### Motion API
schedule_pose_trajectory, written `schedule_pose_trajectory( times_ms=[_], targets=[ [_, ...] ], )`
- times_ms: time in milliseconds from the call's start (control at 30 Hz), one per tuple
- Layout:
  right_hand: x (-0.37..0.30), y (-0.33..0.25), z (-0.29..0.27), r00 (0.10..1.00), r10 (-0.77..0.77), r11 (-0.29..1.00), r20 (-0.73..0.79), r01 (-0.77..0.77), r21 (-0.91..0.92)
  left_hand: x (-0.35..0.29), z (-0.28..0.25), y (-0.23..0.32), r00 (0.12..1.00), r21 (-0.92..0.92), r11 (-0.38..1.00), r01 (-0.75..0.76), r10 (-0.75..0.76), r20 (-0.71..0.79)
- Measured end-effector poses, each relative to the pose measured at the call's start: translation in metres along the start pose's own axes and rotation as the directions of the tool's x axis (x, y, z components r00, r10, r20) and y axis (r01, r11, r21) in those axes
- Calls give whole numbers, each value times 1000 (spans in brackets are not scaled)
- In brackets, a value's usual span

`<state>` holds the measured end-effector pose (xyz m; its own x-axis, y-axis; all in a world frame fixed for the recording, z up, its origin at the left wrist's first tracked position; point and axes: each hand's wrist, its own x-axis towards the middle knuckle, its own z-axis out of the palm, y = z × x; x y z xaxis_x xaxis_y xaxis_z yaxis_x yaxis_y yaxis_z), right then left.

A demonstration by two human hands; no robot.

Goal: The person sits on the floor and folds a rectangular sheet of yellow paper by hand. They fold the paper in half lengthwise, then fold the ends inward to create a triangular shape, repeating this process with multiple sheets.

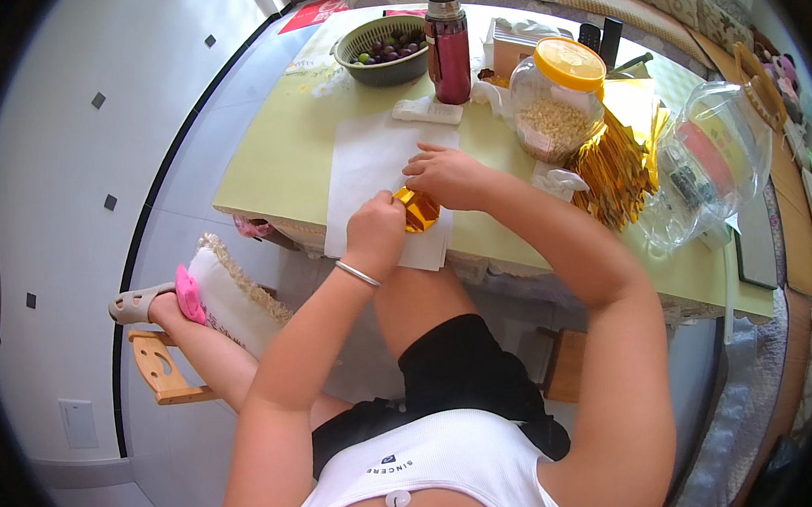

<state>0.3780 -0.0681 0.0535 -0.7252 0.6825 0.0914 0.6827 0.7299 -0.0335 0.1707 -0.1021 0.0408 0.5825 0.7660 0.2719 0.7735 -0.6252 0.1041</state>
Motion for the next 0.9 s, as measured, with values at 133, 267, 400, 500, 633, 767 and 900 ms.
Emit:
schedule_pose_trajectory(
  times_ms=[133,267,400,500,633,767,900],
  targets=[
    [-23,-10,22,976,201,945,-84,-170,281,-18,25,1,992,84,996,-33,43,-116],
    [-33,-15,29,946,317,937,-72,-300,178,-39,27,-8,978,5,992,-129,128,-164],
    [-32,-17,25,943,331,926,-1,-325,190,-53,21,-22,980,-92,982,-162,149,-132],
    [-29,-30,15,925,378,906,39,-378,191,-54,9,-19,971,-41,975,-220,215,-107],
    [-31,-26,14,934,355,915,46,-357,190,-47,-5,-20,956,20,957,-290,291,-28],
    [-37,-21,14,956,294,930,-5,-285,230,-48,-7,-23,976,-101,973,-209,201,-84],
    [-45,-30,10,959,281,925,-23,-264,273,-55,-1,-35,960,-231,959,-161,98,-263]
  ],
)
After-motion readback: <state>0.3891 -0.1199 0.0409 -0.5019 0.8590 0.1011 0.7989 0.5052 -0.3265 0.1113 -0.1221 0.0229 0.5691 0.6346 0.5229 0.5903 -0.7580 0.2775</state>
